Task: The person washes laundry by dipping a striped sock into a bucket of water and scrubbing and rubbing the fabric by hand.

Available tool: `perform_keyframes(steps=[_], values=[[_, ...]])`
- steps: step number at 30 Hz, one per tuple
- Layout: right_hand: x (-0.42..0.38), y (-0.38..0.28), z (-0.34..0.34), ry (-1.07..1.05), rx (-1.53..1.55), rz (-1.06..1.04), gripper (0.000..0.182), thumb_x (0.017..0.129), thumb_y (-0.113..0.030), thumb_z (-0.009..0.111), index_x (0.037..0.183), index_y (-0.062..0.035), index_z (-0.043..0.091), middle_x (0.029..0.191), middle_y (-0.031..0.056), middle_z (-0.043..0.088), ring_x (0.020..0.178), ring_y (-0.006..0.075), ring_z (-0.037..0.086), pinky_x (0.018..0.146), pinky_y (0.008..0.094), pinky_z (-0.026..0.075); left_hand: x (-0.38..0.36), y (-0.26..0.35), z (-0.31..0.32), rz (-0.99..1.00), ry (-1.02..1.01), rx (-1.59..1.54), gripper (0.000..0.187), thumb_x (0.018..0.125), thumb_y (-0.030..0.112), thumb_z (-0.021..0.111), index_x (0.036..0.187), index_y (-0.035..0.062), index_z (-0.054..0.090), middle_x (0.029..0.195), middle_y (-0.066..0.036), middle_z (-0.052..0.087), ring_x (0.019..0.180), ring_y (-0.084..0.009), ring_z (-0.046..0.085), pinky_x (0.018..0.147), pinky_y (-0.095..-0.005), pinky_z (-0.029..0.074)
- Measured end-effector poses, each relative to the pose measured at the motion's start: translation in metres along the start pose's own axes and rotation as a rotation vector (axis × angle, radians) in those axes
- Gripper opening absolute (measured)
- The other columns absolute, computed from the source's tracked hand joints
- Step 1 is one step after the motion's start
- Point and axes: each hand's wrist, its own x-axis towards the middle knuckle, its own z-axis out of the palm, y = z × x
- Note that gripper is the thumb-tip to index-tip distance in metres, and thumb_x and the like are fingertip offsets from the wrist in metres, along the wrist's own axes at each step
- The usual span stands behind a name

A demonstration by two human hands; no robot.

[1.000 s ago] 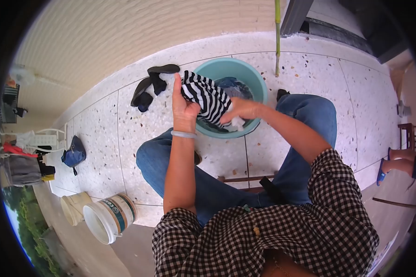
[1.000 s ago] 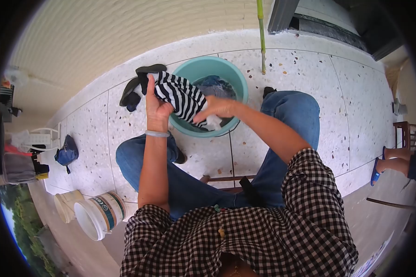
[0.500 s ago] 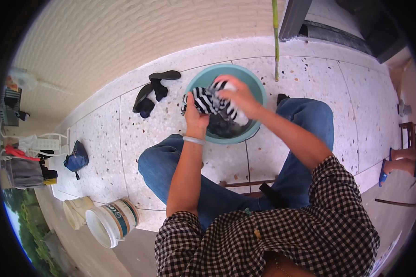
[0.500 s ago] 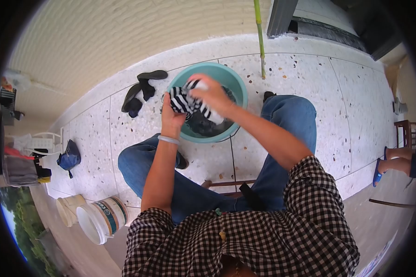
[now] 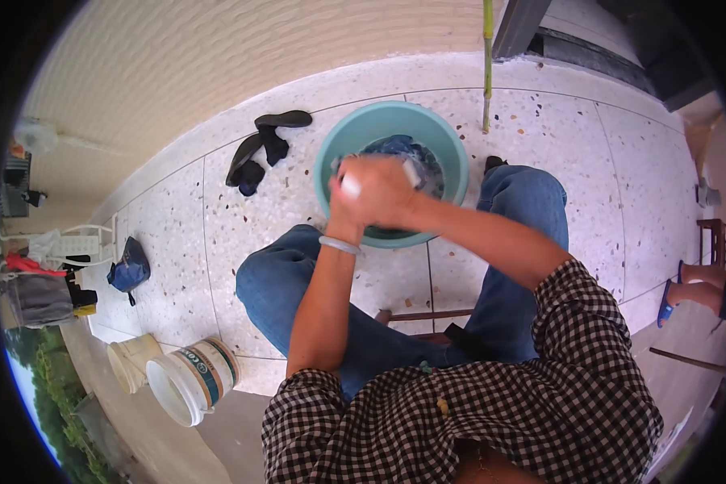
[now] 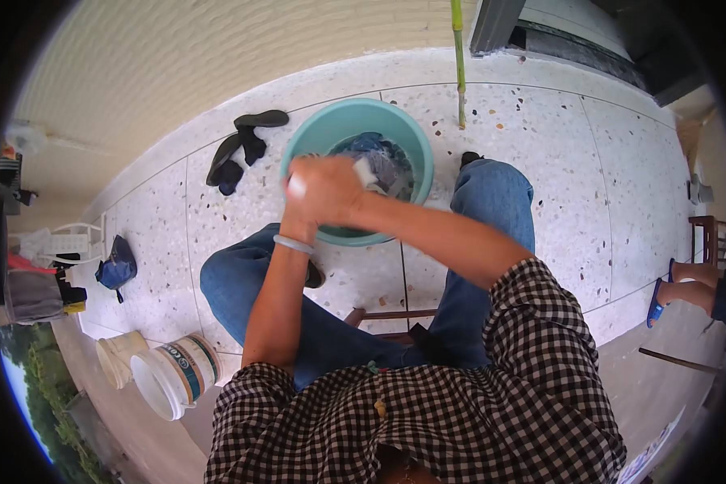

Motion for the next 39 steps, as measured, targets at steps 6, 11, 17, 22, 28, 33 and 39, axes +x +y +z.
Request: perform_keyframes(steps=[6,11,17,22,28,33,39], values=[[0.013,0.058,0.003,-0.042,-0.173,0.467,0.030,0.081,-0.037,0.058,0.082,-0.0072,0.063,0.078,0.0170,0.065,0.074,0.0383,0.062,0.068,0.0467,0.049,-0.008,0.011,0.056,-0.290,0.466,-0.061,0.034,0.095,0.033,0.043,0.115,0.0075,0.053,0.111,-0.010,0.060,0.102,-0.0225,0.060,0.086,-0.0399,0.050],[0.012,0.080,-0.008,-0.143,-0.140,0.615,0.040,0.081,-0.042,0.057,0.096,-0.0051,0.063,0.095,0.0209,0.064,0.093,0.0385,0.060,0.079,0.0454,0.048,-0.018,0.031,0.051,-0.319,0.443,0.010,0.049,0.092,0.041,0.049,0.124,0.0039,0.049,0.113,-0.012,0.059,0.103,-0.0254,0.058,0.086,-0.0452,0.048],[-0.012,0.137,0.002,-0.494,-0.398,0.737,0.036,0.077,-0.024,0.061,0.109,-0.0065,0.055,0.106,0.0209,0.061,0.100,0.0375,0.058,0.086,0.0454,0.046,-0.029,0.054,0.034,-0.177,0.487,1.187,0.053,0.080,0.039,0.067,0.113,-0.0015,0.058,0.095,-0.014,0.062,0.082,-0.0196,0.060,0.071,-0.0320,0.048],[-0.049,0.143,0.045,-0.947,-0.222,0.459,0.057,0.071,-0.010,0.063,0.126,-0.0109,0.046,0.121,0.0183,0.053,0.112,0.0369,0.052,0.093,0.0447,0.043,-0.018,0.111,0.077,0.052,0.416,1.160,0.038,0.079,0.028,0.070,0.099,-0.0036,0.063,0.091,-0.015,0.064,0.068,-0.0167,0.060,0.062,-0.0292,0.048],[-0.086,0.183,0.088,-1.124,-0.162,0.498,0.063,0.072,-0.009,0.059,0.132,-0.0141,0.041,0.135,0.0176,0.036,0.121,0.0369,0.043,0.098,0.0419,0.038,0.000,0.121,0.074,0.007,0.347,1.254,0.029,0.079,0.022,0.068,0.095,-0.0023,0.064,0.092,-0.018,0.064,0.070,-0.0215,0.064,0.062,-0.0311,0.049],[-0.091,0.223,0.125,-1.186,-0.299,0.499,0.057,0.072,-0.012,0.060,0.128,-0.0097,0.048,0.113,0.0229,0.058,0.103,0.0354,0.058,0.087,0.0426,0.046,0.009,0.128,0.067,0.009,0.353,1.249,0.027,0.079,0.020,0.068,0.093,-0.0023,0.064,0.090,-0.019,0.064,0.069,-0.0232,0.065,0.063,-0.0326,0.050],[-0.045,0.201,0.117,-1.296,-0.402,0.479,0.046,0.069,-0.012,0.062,0.114,-0.0038,0.058,0.105,0.0242,0.062,0.096,0.0363,0.062,0.084,0.0437,0.048,0.012,0.131,0.056,-0.019,0.328,1.242,0.026,0.079,0.020,0.067,0.093,-0.0020,0.065,0.087,-0.017,0.066,0.069,-0.0230,0.065,0.063,-0.0327,0.050]])
